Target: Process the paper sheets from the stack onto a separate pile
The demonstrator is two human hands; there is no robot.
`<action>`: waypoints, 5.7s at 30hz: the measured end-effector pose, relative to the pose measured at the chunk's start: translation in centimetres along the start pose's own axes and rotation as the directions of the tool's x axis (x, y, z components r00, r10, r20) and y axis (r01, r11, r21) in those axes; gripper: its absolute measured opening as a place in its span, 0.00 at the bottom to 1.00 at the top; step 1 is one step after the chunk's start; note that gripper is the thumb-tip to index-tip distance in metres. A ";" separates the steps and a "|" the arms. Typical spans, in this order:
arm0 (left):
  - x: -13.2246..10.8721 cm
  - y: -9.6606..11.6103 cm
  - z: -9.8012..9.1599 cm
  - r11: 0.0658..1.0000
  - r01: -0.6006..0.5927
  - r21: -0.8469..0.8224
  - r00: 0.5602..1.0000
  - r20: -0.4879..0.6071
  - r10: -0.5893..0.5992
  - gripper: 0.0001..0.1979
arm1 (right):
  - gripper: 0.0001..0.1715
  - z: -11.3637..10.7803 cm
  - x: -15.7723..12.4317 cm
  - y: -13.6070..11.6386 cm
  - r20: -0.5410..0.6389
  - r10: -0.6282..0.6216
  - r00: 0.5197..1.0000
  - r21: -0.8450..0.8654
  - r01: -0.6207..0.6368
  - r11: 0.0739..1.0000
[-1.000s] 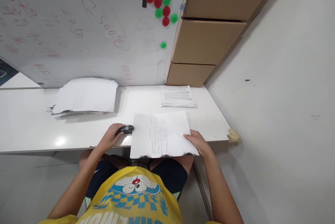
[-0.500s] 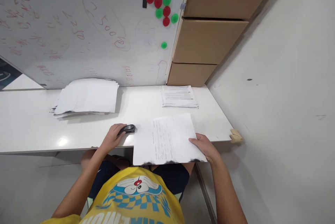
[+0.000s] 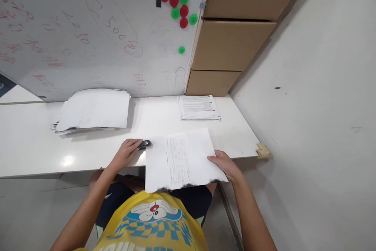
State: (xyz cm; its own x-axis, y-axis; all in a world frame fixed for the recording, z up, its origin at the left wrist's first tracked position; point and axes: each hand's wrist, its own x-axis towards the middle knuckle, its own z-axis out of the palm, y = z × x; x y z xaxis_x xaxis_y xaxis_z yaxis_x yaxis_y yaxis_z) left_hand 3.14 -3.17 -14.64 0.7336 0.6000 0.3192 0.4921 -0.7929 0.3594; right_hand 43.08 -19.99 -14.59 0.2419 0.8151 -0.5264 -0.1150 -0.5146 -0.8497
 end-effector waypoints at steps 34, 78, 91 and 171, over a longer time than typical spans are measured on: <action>0.0 -0.8 -0.3 0.983 -0.131 0.130 0.985 -0.095 0.144 0.32 | 0.09 -8.4 19.9 -13.1 -0.390 -0.342 0.855 -0.296 0.236 0.926; -0.3 -10.4 -10.6 0.802 0.008 0.598 0.958 -0.236 0.166 0.13 | 0.26 12.1 5.4 -0.5 -0.133 -0.815 0.563 -0.449 0.699 0.556; 2.3 -4.1 -8.4 0.776 -0.211 0.595 0.977 0.131 0.166 0.28 | 0.33 18.2 3.2 -6.1 0.026 -0.240 0.970 0.476 0.199 0.856; -0.7 6.7 5.1 0.968 -0.226 0.111 0.950 0.246 0.193 0.29 | 0.44 16.2 -2.5 7.5 0.277 -0.718 0.639 -0.937 0.346 -0.054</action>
State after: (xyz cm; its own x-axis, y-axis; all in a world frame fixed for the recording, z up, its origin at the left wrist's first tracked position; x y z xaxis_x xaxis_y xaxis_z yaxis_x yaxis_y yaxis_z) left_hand 8.34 -9.45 -16.97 0.9073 0.3902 0.1568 0.3626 -0.9147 0.1782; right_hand 26.03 -21.60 -20.13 -0.0298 0.9638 0.2651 0.9924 0.0603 -0.1077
